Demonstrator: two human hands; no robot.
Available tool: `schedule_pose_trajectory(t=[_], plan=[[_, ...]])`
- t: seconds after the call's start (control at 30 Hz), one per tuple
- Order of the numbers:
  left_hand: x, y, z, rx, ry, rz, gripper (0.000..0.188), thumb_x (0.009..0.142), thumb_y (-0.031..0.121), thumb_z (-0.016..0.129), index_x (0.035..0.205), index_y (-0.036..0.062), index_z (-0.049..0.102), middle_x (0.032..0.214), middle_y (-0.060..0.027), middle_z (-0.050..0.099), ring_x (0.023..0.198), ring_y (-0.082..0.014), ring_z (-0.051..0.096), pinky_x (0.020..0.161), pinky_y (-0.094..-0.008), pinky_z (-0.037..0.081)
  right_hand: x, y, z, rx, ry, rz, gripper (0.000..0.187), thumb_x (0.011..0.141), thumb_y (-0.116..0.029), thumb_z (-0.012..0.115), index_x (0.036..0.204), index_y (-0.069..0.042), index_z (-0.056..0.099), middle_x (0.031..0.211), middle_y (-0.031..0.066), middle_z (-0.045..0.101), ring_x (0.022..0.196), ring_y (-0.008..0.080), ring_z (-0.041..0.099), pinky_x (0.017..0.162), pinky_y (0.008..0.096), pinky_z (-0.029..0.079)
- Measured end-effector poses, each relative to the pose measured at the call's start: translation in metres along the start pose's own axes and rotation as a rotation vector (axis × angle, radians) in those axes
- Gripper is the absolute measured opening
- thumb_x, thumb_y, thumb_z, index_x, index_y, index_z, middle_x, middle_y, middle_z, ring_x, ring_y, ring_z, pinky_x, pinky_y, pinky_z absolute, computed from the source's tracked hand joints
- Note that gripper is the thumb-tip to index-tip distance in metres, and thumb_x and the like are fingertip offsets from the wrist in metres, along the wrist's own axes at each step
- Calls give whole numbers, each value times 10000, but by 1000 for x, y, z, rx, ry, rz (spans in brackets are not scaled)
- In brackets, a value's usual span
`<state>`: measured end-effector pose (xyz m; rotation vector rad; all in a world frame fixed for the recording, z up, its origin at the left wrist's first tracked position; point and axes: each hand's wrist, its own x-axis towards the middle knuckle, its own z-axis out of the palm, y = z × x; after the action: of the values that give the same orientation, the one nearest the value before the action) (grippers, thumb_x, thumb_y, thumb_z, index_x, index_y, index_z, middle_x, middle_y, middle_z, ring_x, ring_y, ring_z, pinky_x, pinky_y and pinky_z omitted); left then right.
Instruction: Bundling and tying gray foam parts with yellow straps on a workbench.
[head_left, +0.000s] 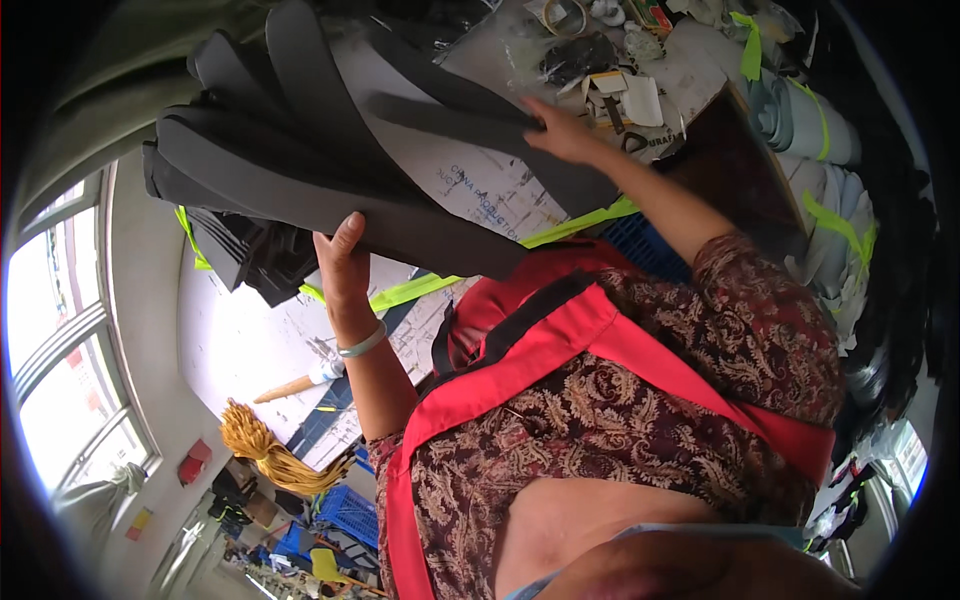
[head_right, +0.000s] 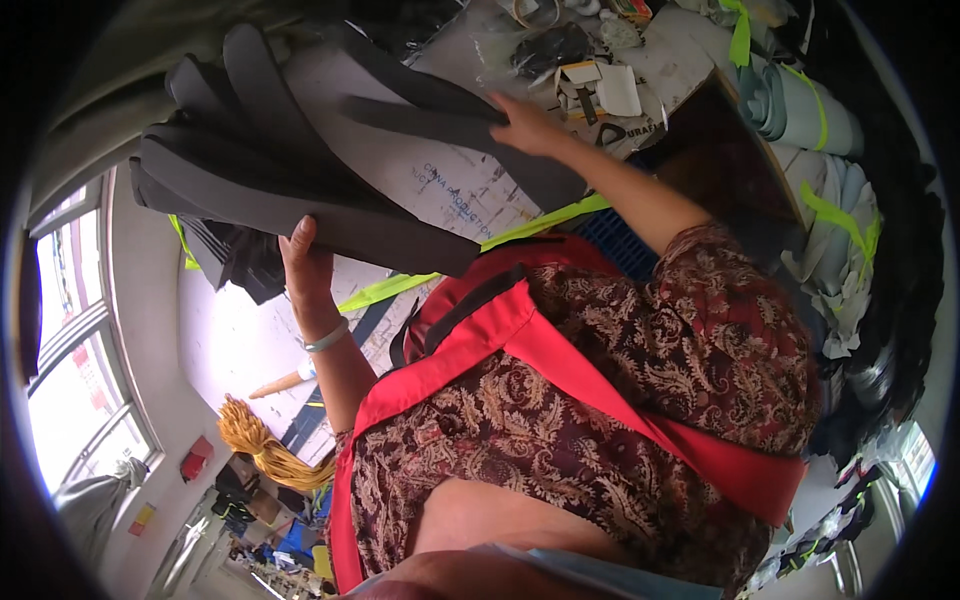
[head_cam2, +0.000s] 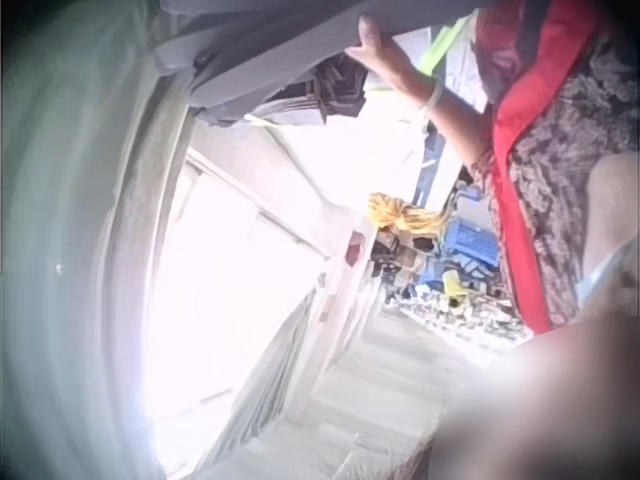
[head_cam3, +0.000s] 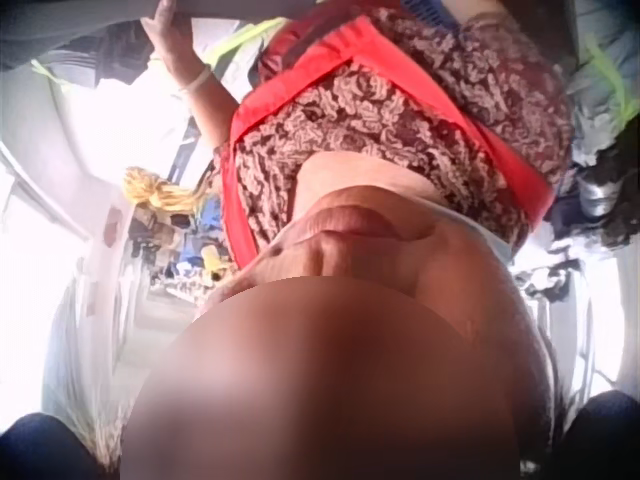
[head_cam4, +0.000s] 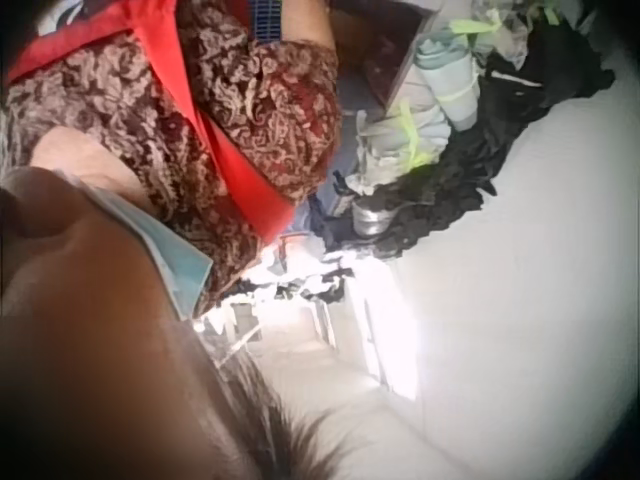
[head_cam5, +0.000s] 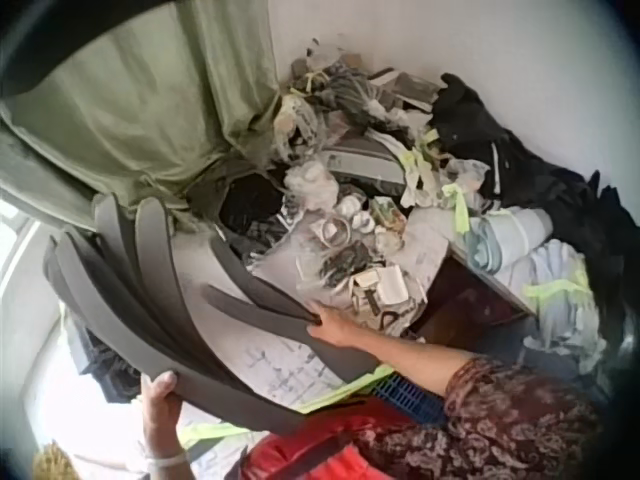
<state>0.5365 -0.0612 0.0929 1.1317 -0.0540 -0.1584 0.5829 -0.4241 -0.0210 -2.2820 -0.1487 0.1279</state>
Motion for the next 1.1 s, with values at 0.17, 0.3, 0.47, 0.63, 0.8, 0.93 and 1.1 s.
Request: schedule_pose_trajectory(t=[0.17, 0.3, 0.47, 0.63, 0.8, 0.93, 1.1], plan=[[-23, 2, -21, -11, 60, -15, 600, 716, 260, 774, 1171, -7, 489, 1070, -81, 567, 1012, -200, 547, 914, -319, 408, 4, 30, 35, -314, 13, 96, 723, 674, -303, 720, 1262, -2, 426, 1063, 192, 547, 1065, 342, 502, 910, 371, 418], [-20, 4, -25, 43, 86, 3, 591, 727, 252, 758, 1178, -13, 483, 1073, -84, 566, 1013, -202, 546, 904, -314, 410, 21, 28, 46, 96, -165, 271, 583, 600, -249, 764, 1048, 5, 491, 1003, 164, 551, 941, 278, 538, 828, 345, 442], [-12, 4, -32, 131, 48, -30, 532, 750, 249, 718, 1150, -28, 505, 1048, -99, 582, 986, -196, 558, 889, -301, 412, 63, -27, 18, 315, 301, -155, 544, 746, -263, 752, 1163, -28, 492, 1100, 94, 580, 1003, 179, 550, 848, 307, 439], [12, -2, -31, 14, -56, -201, 480, 767, 242, 694, 1120, -35, 525, 1011, -100, 604, 916, -189, 591, 822, -298, 462, 60, -99, -19, 642, 304, -200, 502, 858, -177, 620, 1280, -22, 397, 1083, 126, 583, 918, 188, 578, 793, 303, 474], [29, -46, -12, -64, -120, -374, 405, 758, 239, 699, 1046, -19, 577, 896, -75, 634, 807, -166, 616, 765, -283, 493, -25, -105, 92, 490, -45, 45, 572, 815, -204, 653, 1285, 16, 411, 1194, 173, 550, 1118, 211, 516, 952, 324, 404], [10, -94, -15, 251, -122, -582, 610, 704, 277, 753, 1150, -45, 489, 965, -124, 609, 836, -191, 607, 774, -293, 491, -64, -79, 140, 427, -270, 84, 396, 776, -91, 582, 1150, 32, 535, 1056, 160, 625, 974, 282, 594, 848, 369, 469], [-28, -186, -51, 208, 94, -747, 659, 667, 275, 781, 1153, -44, 471, 961, -142, 602, 821, -209, 610, 737, -317, 507, -92, 10, 150, 516, -435, 608, 304, 843, -219, 596, 1061, -8, 609, 828, 103, 656, 670, 202, 640, 547, 312, 533]])
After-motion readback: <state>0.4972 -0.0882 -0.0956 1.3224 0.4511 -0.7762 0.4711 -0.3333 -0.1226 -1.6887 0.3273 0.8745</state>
